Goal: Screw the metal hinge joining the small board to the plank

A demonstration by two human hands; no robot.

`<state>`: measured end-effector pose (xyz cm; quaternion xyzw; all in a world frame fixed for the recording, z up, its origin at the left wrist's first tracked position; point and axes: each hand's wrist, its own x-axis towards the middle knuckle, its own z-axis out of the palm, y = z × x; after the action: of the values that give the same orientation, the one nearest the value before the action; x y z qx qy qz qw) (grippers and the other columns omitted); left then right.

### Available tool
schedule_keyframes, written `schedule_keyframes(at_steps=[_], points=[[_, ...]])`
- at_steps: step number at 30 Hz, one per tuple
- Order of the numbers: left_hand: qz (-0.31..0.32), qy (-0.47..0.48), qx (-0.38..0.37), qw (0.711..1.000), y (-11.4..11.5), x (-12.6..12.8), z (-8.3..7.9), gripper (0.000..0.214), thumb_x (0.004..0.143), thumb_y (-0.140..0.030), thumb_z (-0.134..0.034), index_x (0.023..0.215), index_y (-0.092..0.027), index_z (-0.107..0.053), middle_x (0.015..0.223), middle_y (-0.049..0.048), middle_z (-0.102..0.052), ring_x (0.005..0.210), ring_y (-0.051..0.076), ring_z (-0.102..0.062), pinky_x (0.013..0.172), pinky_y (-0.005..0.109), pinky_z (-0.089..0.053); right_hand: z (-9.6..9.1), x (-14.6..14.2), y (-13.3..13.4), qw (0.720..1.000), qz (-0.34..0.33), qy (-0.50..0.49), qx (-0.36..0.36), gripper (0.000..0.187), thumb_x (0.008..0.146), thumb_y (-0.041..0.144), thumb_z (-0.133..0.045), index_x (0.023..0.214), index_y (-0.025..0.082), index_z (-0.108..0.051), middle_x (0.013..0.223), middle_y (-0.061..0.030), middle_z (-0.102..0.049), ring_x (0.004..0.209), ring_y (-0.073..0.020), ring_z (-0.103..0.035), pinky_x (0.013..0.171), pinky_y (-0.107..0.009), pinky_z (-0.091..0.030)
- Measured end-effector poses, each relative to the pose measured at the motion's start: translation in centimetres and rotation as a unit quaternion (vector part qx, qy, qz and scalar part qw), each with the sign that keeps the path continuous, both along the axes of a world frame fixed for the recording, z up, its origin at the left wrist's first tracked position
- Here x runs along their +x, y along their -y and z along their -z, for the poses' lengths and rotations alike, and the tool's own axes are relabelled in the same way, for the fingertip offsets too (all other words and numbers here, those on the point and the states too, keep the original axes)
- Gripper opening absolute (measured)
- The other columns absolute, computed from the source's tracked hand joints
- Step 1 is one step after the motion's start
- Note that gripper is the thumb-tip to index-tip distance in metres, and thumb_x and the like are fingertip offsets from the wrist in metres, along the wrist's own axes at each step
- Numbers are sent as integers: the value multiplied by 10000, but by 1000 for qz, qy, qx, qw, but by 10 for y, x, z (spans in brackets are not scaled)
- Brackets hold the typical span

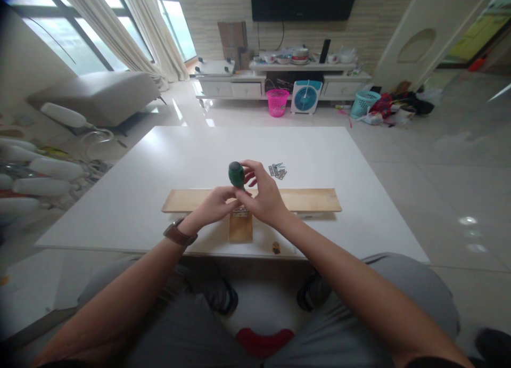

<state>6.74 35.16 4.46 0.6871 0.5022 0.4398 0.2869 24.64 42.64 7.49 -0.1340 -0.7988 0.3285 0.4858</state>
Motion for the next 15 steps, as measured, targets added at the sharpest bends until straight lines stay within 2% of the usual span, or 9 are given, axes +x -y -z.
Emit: schedule_keyframes(at_steps=[3,9,15], points=[[2,6,-2,1000,0,-2,0,157,977,-273,-689,924,-161,-785,893,60,-821,899,222,-776,853,337,-621,0,1,-1,1000,5,12,-3,537,869,223,-717,1348,305,-490,1170,-41,-674,966,-209,-692,753,-372,-616],[22,38,-28,999,0,-3,1,140,955,-301,-735,964,-168,-780,999,68,-833,981,224,-788,916,345,-631,1,1,-1,1000,1,5,-2,556,872,246,-739,1360,309,-480,1199,-47,-664,968,-203,-687,746,-365,-618],[6,12,-18,1000,1,-2,-3,155,966,-286,-694,936,-160,-779,924,56,-821,900,194,-760,839,302,-604,2,2,-1,1000,11,28,-7,527,887,258,-705,1362,309,-483,1238,-63,-650,1011,-219,-682,768,-388,-622]])
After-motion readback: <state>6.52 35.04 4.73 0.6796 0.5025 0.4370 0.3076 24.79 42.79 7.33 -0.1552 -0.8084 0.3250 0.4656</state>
